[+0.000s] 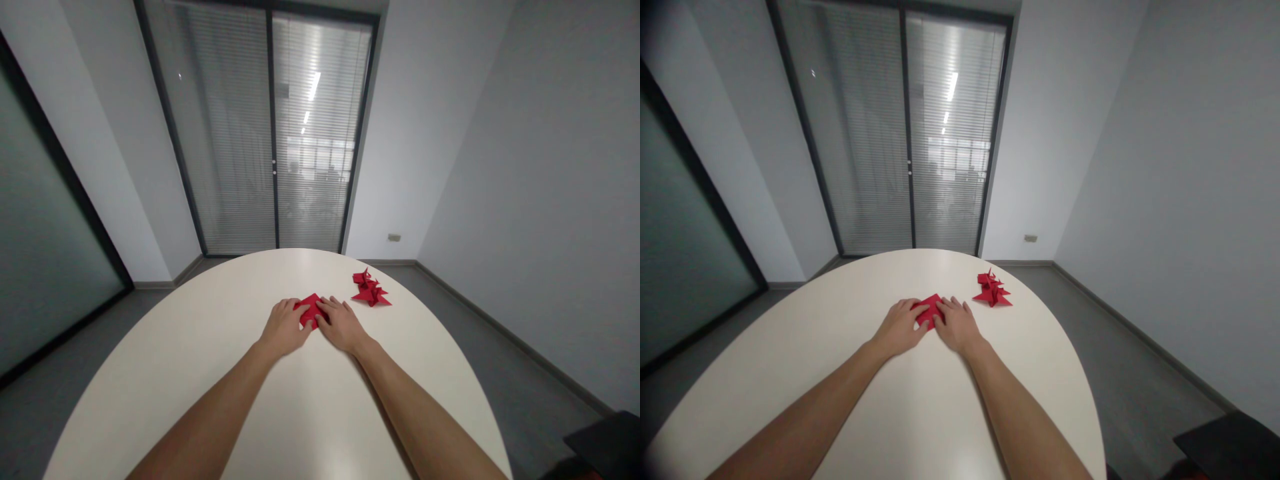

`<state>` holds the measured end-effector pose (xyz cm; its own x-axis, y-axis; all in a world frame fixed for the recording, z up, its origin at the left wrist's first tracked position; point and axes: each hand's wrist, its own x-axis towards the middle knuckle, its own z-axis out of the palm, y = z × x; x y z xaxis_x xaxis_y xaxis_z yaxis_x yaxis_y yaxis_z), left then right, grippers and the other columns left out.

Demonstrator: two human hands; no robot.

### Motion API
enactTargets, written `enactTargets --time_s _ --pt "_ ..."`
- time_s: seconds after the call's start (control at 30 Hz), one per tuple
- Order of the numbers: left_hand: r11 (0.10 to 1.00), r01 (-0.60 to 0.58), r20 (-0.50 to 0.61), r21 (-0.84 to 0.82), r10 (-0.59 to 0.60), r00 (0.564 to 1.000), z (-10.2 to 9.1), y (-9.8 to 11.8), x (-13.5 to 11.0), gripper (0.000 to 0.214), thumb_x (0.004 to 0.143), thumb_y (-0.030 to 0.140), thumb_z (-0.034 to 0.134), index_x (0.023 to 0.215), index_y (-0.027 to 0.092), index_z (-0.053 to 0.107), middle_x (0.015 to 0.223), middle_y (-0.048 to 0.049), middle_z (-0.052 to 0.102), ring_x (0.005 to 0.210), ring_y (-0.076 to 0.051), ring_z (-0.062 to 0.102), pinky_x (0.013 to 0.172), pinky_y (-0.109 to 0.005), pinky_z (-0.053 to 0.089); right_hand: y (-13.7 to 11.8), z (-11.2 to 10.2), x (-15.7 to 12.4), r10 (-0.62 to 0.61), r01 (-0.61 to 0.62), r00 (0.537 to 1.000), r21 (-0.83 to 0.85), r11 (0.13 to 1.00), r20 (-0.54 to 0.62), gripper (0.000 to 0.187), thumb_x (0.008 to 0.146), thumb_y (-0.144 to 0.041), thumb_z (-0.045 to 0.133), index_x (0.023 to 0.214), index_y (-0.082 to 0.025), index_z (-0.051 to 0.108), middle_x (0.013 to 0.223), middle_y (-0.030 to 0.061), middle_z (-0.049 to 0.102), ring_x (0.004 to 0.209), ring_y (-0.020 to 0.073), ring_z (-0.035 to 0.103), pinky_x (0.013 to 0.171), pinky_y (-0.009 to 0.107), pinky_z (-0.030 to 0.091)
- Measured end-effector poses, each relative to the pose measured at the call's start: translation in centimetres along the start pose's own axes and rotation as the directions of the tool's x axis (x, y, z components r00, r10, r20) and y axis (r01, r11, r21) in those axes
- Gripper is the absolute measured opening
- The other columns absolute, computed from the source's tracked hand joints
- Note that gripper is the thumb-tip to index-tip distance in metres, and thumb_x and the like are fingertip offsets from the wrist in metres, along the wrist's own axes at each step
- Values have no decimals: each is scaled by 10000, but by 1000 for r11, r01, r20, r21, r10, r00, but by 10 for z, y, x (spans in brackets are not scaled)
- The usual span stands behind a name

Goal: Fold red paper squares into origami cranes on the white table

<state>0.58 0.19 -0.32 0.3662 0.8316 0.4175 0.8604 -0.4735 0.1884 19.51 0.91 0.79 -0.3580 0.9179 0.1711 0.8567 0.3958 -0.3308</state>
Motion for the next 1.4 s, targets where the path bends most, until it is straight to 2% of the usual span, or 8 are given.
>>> enactTargets --time_s 0.2,0.33,0.47,0.57,0.8,1.13,1.23,1.4 --pt "991 -97 33 -95 101 994 -6 4 -2 331 900 306 602 1209 246 705 1171 -83 668 1086 -259 577 1012 -411 457 6 -4 3 17 -20 992 -25 999 -125 416 982 -248 433 1350 -160 605 1423 127 601 1407 303 446 1184 500 285" --pt "972 -169 45 -166 178 983 -9 6 -3 316 877 246 613 1181 239 697 1159 -67 674 1094 -245 572 1010 -388 470 7 -3 2 -106 119 988 120 986 -110 449 1031 -284 348 1422 -147 522 1406 131 613 1290 218 572 1110 353 405" --pt "965 -176 42 -196 188 981 -9 7 -2 283 891 215 590 1152 232 697 1223 -61 683 1150 -241 573 1051 -395 460 4 3 0 -211 208 977 70 976 38 533 1066 -353 207 1513 -153 418 1553 130 463 1449 253 409 1196 477 300" --pt "962 -179 40 -205 191 981 -7 6 -1 292 929 217 551 1185 231 692 1287 -55 678 1189 -233 576 1078 -399 451 3 5 -2 -127 135 983 -58 989 131 583 1055 -360 193 1574 -117 302 1641 136 291 1529 305 240 1215 577 210" --pt "971 -158 42 -178 168 985 -4 5 0 330 974 260 511 1256 211 677 1276 -67 692 1178 -234 595 1066 -393 467 1 3 -1 81 -50 981 -172 984 175 654 1043 -446 197 1605 -112 213 1677 117 153 1553 320 134 1230 560 138" --pt "996 -59 48 -67 62 997 -4 6 0 326 974 288 503 1227 219 696 1244 -81 702 1154 -256 597 1042 -410 464 -1 -7 -2 -12 -3 995 -151 988 -98 552 1017 -392 372 1492 -125 466 1586 144 408 1502 295 290 1227 496 157" --pt "1000 -13 37 -23 13 999 -3 5 1 333 983 315 486 1214 208 702 1205 -98 703 1121 -265 602 1016 -417 469 -1 -8 -2 -38 35 999 -68 997 -32 548 1015 -422 384 1472 -143 499 1559 137 453 1461 271 375 1202 452 242" --pt "997 33 38 68 -36 999 -7 6 3 310 968 287 475 1092 188 741 1040 -122 698 1015 -276 618 943 -427 483 1 -2 -2 -1 2 998 -24 1000 60 645 994 -465 408 1542 -125 390 1618 153 338 1512 303 280 1214 508 196"
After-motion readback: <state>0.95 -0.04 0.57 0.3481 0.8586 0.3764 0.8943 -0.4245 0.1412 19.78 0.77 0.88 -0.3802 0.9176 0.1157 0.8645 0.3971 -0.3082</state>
